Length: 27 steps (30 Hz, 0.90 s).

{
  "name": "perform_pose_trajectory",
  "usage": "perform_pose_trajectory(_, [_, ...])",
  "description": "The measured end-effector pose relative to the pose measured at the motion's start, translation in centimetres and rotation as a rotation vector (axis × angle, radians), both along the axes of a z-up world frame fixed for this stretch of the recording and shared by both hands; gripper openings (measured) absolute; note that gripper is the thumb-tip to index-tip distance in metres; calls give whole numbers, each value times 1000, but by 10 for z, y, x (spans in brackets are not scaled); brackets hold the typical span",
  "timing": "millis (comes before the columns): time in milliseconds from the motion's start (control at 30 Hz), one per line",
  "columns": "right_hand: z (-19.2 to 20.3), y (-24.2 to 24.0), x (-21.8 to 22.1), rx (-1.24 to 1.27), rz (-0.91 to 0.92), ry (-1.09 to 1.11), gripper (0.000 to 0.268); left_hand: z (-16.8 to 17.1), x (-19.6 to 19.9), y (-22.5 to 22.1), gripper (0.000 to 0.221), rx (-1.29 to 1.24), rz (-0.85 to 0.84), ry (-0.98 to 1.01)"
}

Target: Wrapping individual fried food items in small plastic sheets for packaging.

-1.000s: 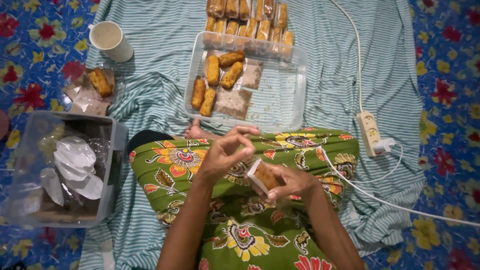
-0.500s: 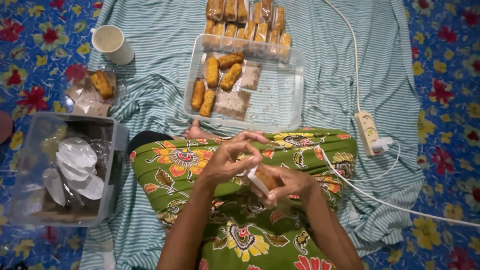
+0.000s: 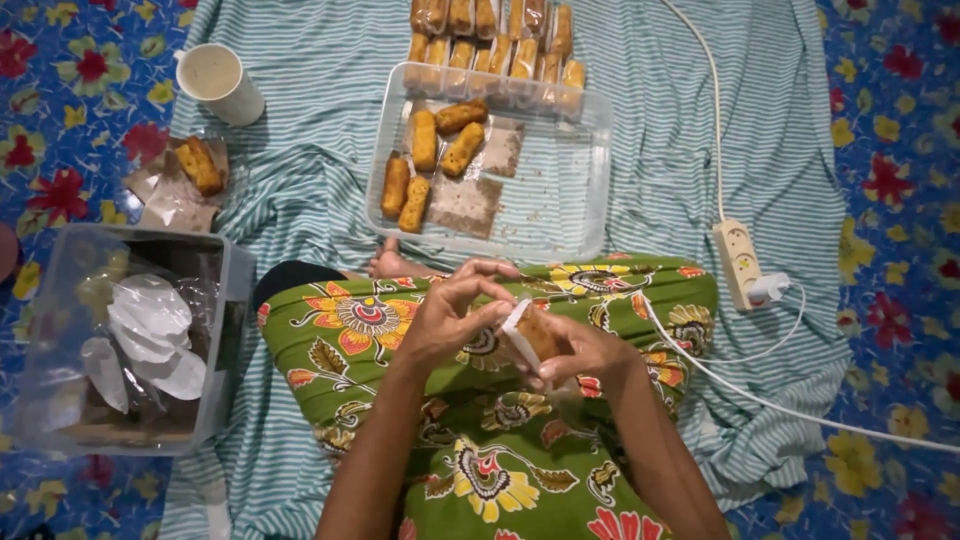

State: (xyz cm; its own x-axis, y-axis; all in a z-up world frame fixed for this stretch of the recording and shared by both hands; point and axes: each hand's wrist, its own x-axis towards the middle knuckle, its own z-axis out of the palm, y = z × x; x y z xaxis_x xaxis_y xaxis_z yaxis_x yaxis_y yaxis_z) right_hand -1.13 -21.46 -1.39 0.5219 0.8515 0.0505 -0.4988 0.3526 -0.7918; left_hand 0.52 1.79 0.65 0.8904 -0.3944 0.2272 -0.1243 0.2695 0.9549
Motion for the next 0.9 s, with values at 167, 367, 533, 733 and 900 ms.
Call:
perform_pose_trajectory(167, [18,3,6,-46,-48,-6,73,15,-1,4,18,-20,-14,12])
perform_pose_trajectory(367, [49,13,5,-12,-161,11,95,11,-1,7,23,56,2,-101])
perform_pose_trajectory(533, [25,7,-1,-32,-166,16,82,10,-1,6,20,77,52,-87])
perform_pose_trajectory(733, [27,6,-7,-37,-222,53,72,6,-5,-2,20,25,104,-27])
perform_pose_trajectory(900, [13,4,-10,-18,-221,86,70,14,-8,-10,8,-55,123,33])
